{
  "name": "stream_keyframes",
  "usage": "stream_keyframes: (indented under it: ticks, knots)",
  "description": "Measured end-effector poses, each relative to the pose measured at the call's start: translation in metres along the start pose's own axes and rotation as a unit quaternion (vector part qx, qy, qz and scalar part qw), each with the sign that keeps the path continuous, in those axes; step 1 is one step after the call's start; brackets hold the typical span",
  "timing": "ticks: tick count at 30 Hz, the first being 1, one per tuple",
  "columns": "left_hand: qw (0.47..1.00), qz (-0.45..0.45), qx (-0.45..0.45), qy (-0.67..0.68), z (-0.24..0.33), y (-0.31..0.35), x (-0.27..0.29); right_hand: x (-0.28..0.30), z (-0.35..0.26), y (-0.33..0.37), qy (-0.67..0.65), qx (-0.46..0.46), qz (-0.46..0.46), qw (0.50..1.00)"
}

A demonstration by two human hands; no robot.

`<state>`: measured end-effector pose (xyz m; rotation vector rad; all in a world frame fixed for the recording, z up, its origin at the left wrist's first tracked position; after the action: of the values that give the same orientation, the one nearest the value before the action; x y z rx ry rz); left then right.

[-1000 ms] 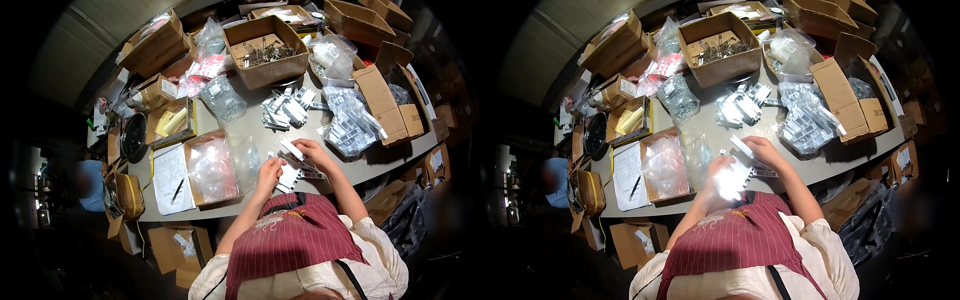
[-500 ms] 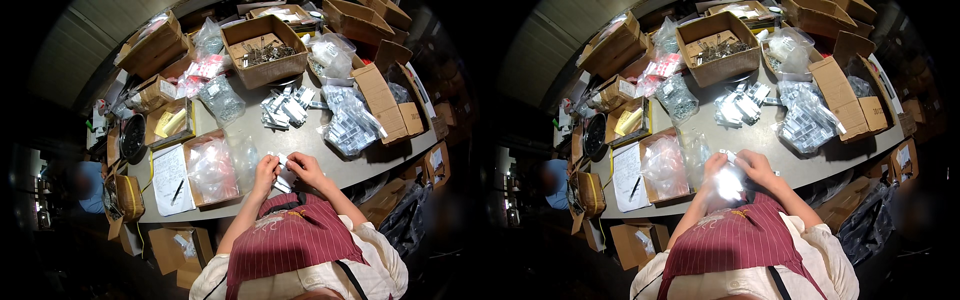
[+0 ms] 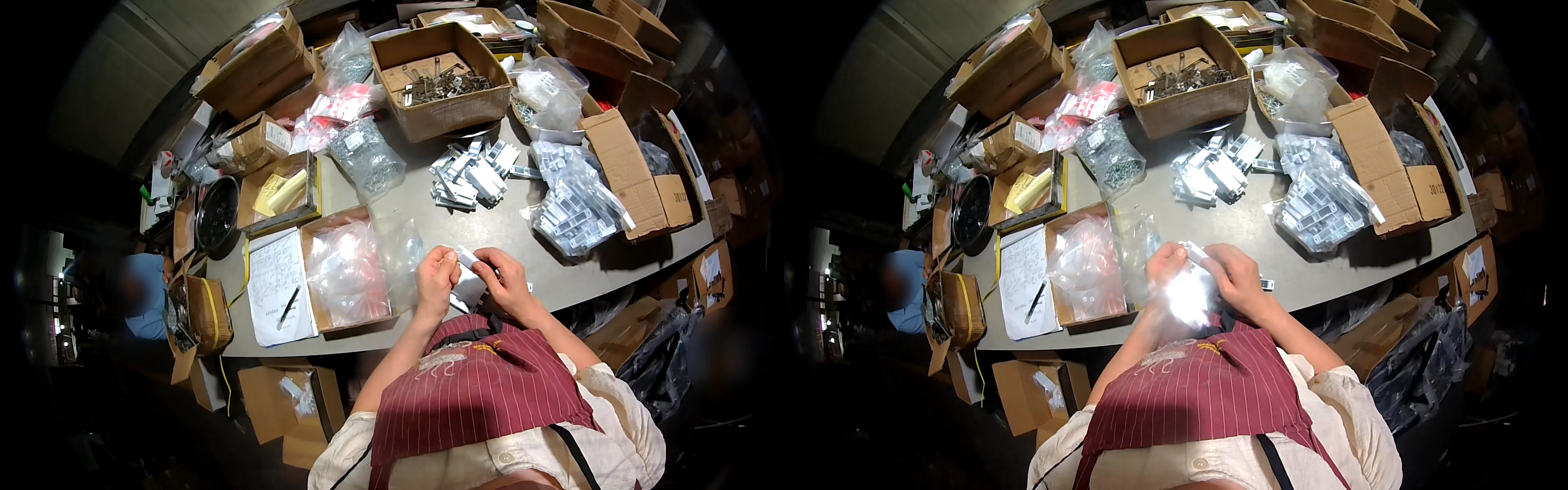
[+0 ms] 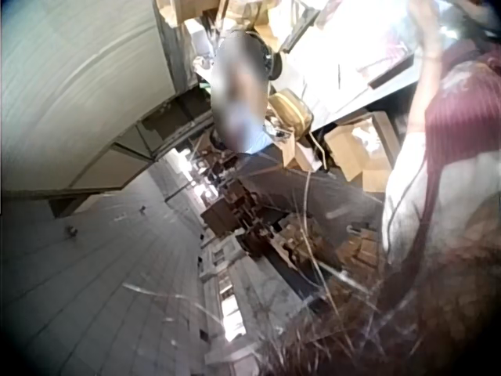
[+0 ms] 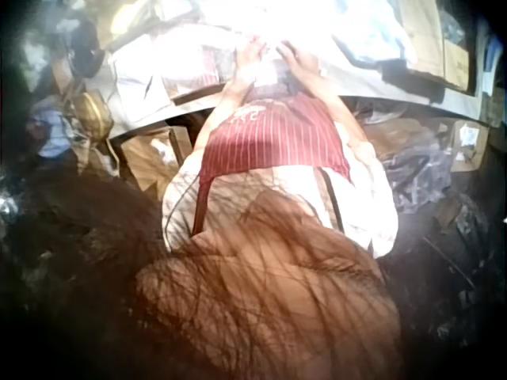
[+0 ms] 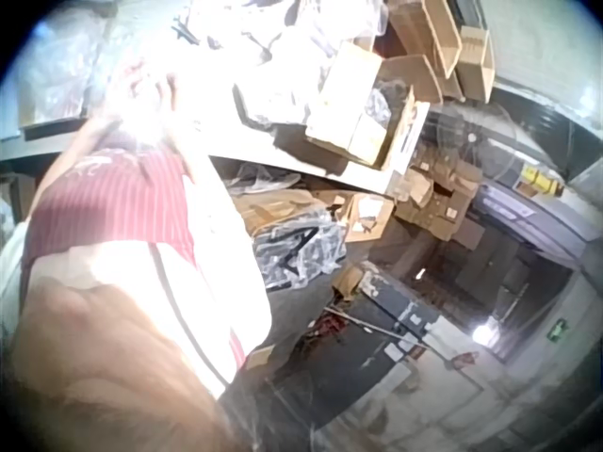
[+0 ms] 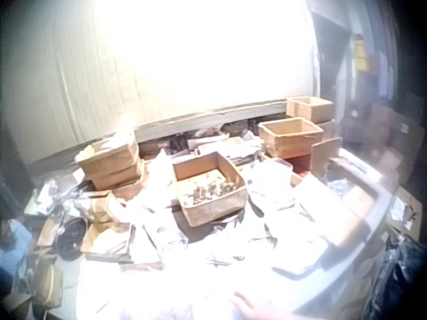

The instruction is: The person repeatedly picks up small white rectangular components from a cluttered table and places them into clear plastic bags. The workspace is filled with cardboard boxes and loose hardware. The person handles the items one by one, organizing them into the packaging.

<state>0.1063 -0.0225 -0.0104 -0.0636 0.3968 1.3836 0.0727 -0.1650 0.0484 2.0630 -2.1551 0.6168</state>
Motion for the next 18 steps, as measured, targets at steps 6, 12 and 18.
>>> stream_keyframes:
  ticks: [6,12,18]
  knots:
    - [0.999,0.000,0.021,0.037,0.004,0.004,-0.003,0.005,-0.009,0.000,-0.034,-0.007,0.013,0.999]
    - [0.999,-0.001,0.017,0.034,0.013,0.014,-0.008,0.014,-0.058,0.004,0.143,0.167,0.060,0.974]
    - [1.000,0.005,0.000,0.013,0.019,0.019,-0.009,0.018,-0.046,0.003,0.081,0.113,0.070,0.988]
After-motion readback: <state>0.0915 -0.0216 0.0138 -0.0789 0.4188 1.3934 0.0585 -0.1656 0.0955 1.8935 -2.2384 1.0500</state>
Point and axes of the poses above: each hand's wrist, its own y-axis away from the middle knuckle, its own x-axis out of the back of the hand, z = x × y, the point moved 10 cm from there along -y, towards the middle knuckle, and after that the axes turned 1 degree about -y, right-handed, at the moved point
